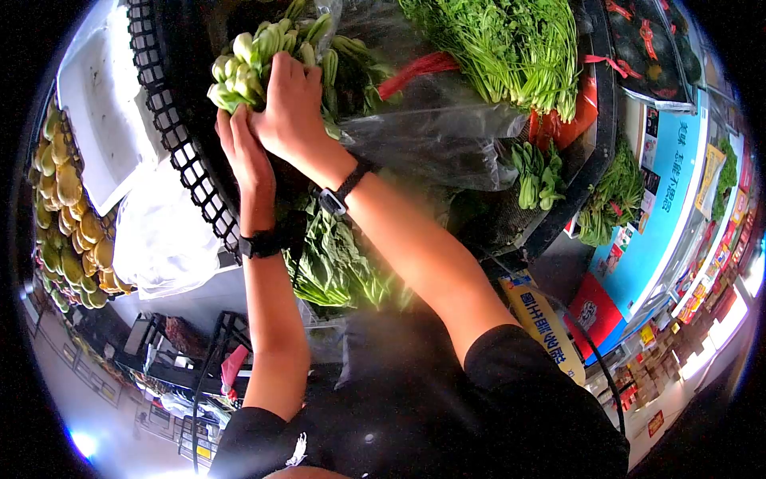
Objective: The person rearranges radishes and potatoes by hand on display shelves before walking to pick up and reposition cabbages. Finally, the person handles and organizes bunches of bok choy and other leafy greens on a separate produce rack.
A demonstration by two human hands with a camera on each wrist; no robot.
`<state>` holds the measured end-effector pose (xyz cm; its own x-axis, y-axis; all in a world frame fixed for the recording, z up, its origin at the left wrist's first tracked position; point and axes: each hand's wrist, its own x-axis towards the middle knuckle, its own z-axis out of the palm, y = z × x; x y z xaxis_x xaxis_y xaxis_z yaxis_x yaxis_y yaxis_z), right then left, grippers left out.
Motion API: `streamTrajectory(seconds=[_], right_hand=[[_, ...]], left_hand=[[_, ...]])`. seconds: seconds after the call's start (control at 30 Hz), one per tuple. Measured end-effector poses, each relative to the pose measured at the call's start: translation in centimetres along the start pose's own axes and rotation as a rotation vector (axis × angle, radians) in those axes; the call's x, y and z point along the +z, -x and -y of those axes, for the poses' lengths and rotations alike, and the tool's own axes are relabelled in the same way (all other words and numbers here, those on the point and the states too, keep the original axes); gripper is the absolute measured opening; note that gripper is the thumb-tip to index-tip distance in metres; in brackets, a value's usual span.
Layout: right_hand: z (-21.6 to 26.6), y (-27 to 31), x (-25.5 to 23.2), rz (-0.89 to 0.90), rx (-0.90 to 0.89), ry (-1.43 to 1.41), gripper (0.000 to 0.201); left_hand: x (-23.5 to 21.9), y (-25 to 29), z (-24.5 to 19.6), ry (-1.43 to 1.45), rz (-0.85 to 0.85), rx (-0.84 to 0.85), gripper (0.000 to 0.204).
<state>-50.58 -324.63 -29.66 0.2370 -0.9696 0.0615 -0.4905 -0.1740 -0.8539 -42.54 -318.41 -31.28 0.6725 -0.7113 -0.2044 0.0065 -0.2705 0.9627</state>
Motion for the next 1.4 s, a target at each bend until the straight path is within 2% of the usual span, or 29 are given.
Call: streamTrajectory(seconds=[0.03,0.07,0.17,0.2,0.3,0.37,0.47,0.7,0.73,0.77,0.8,0.83,0.97,1.07,1.13,1.2,1.23,1.3,1.4], right_hand=[[0.0,-0.1,-0.5,0.081,0.084,-0.055,0.064],[0.1,0.2,-0.6,0.078,0.048,-0.069,0.063],[-0.5,1.3,-0.3,0.117,-0.006,-0.278,0.062],[0.2,1.4,-0.6,-0.016,-0.08,-0.242,0.058],[2.3,2.5,-2.9,0.089,0.032,-0.308,0.062],[3.0,2.9,-3.7,0.103,0.039,-0.373,0.066],[4.3,3.5,-5.4,0.135,0.173,-0.503,0.071],[3.1,4.2,-6.2,-0.023,0.015,-0.668,0.07],[2.9,4.4,-6.4,-0.036,0.011,-0.673,0.072],[2.7,4.6,-7.1,-0.051,0.013,-0.673,0.075],[2.7,4.9,-8.0,-0.022,0.056,-0.622,0.075],[2.6,4.9,-8.7,-0.049,0.038,-0.617,0.075],[2.1,5.6,-11.1,-0.194,-0.048,-0.613,0.069],[2.0,7.0,-13.6,-0.245,-0.021,-0.628,0.064],[2.2,8.2,-16.2,-0.291,0.009,-0.614,0.069],[1.7,9.6,-18.8,-0.337,-0.007,-0.637,0.074],[1.6,10.9,-20.6,-0.312,0.078,-0.621,0.077],[1.4,13.2,-23.1,-0.365,0.205,-0.641,0.083],[0.6,16.7,-23.7,-0.631,0.379,-1.135,0.083]], left_hand=[[0.2,-0.1,-0.4,-0.116,-0.006,0.012,0.036],[0.4,-0.3,-0.9,0.051,0.043,-0.03,0.05],[1.2,1.5,-3.1,0.433,0.078,-0.077,0.053],[1.0,2.2,-3.6,0.439,0.105,-0.085,0.057],[1.0,4.0,-5.2,0.435,0.069,-0.068,0.06],[0.2,4.4,-4.8,0.442,0.085,-0.14,0.065],[-0.1,5.8,-5.9,0.28,0.067,-0.052,0.065],[1.0,7.3,-6.4,0.224,0.073,-0.075,0.063],[1.3,7.4,-6.6,0.208,0.093,-0.02,0.063],[1.2,7.9,-6.7,0.196,0.087,-0.075,0.063],[1.6,8.3,-6.8,0.174,0.072,-0.063,0.053],[1.9,8.6,-6.8,0.181,0.074,-0.061,0.052],[3.6,10.6,-8.0,0.194,0.112,-0.061,0.051],[5.1,13.5,-10.0,0.174,0.149,-0.059,0.053],[6.6,16.1,-11.7,0.137,0.136,-0.066,0.053],[7.2,18.1,-12.6,-0.062,0.296,0.07,0.054],[7.8,19.6,-13.4,-0.138,0.253,-0.034,0.055],[10.0,21.6,-13.7,-0.091,0.419,0.039,0.061],[13.0,24.3,-13.5,-0.045,0.665,0.117,0.075]])
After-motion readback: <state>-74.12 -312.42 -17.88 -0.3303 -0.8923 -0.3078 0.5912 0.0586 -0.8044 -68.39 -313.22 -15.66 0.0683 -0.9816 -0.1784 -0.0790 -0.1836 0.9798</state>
